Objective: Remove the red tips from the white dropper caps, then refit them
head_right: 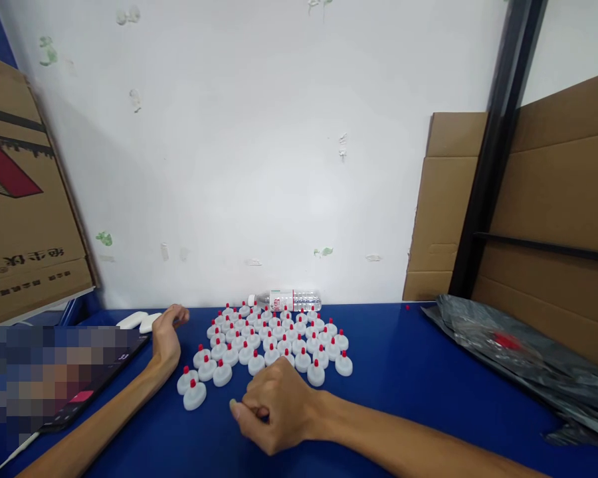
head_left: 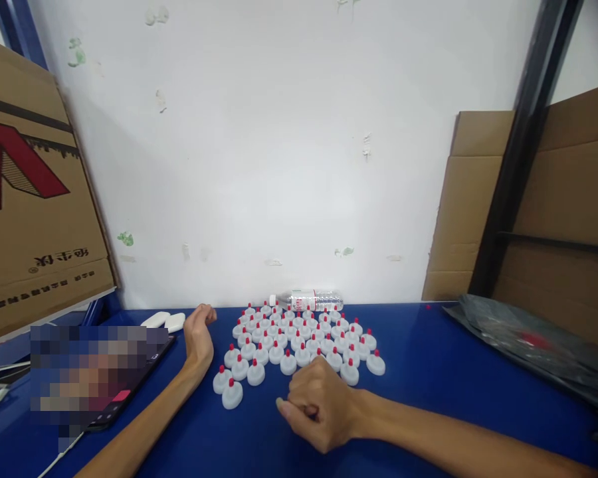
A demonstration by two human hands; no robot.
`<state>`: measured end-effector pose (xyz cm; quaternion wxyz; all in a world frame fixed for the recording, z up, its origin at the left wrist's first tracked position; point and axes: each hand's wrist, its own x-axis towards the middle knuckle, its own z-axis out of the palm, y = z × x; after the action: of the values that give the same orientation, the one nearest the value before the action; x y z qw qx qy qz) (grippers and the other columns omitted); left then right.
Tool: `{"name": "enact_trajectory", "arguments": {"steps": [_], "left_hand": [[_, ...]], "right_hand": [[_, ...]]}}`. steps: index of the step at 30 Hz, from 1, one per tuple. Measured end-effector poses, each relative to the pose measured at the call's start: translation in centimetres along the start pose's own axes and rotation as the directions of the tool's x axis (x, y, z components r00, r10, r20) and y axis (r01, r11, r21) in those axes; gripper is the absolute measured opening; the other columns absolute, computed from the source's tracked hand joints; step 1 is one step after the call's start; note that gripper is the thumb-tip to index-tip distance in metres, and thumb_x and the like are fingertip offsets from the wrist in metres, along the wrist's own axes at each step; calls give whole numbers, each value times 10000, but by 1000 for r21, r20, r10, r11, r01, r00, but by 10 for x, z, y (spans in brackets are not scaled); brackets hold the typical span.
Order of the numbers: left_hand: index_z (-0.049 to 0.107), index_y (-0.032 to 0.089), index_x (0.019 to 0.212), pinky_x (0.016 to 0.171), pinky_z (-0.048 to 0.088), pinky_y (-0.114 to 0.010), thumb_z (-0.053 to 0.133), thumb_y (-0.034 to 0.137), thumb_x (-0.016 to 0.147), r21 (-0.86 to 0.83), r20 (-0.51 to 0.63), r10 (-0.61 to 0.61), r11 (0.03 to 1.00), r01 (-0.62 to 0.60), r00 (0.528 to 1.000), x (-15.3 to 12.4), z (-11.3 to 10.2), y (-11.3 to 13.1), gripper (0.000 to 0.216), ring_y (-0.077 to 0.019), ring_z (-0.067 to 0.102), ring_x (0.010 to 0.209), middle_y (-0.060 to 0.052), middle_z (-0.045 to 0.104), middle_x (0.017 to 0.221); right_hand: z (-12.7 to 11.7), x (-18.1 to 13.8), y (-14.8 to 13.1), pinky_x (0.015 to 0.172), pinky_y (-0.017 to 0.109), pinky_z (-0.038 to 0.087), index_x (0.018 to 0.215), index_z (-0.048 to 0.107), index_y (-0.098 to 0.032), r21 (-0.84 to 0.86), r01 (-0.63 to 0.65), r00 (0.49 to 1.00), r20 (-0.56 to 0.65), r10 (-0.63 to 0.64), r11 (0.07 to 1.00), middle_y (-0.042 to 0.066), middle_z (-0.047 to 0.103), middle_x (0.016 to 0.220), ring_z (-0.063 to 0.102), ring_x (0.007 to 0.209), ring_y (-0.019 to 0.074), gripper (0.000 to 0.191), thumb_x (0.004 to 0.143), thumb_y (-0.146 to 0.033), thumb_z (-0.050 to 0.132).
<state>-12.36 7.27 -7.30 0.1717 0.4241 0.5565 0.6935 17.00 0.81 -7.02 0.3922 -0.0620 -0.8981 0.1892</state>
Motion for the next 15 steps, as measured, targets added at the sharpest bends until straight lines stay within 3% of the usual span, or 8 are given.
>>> {"name": "enact_trajectory", "arguments": {"steps": [6, 15], "left_hand": [[634, 166, 1263, 908, 590, -459, 661, 392, 985, 111, -154, -54, 991, 71, 987, -1, -3, -4, 359, -284, 671, 1091, -70, 652, 1273], [624, 165, 1277, 905, 589, -458, 659, 371, 989, 175, -104, -25, 984, 43, 994, -1, 1, -13, 356, -271, 671, 1089, -80, 646, 1286]], "right_hand": [[6, 0, 4, 427, 258, 147, 492, 219, -207, -147, 80, 996, -29, -85, 986, -67, 261, 416, 221, 380, 72, 466, 861, -192, 501], [8, -1, 7, 400, 234, 180, 468, 201, -201, -239, 63, 996, -41, -74, 969, -62, 281, 382, 227, 352, 57, 492, 874, -223, 477]]}}
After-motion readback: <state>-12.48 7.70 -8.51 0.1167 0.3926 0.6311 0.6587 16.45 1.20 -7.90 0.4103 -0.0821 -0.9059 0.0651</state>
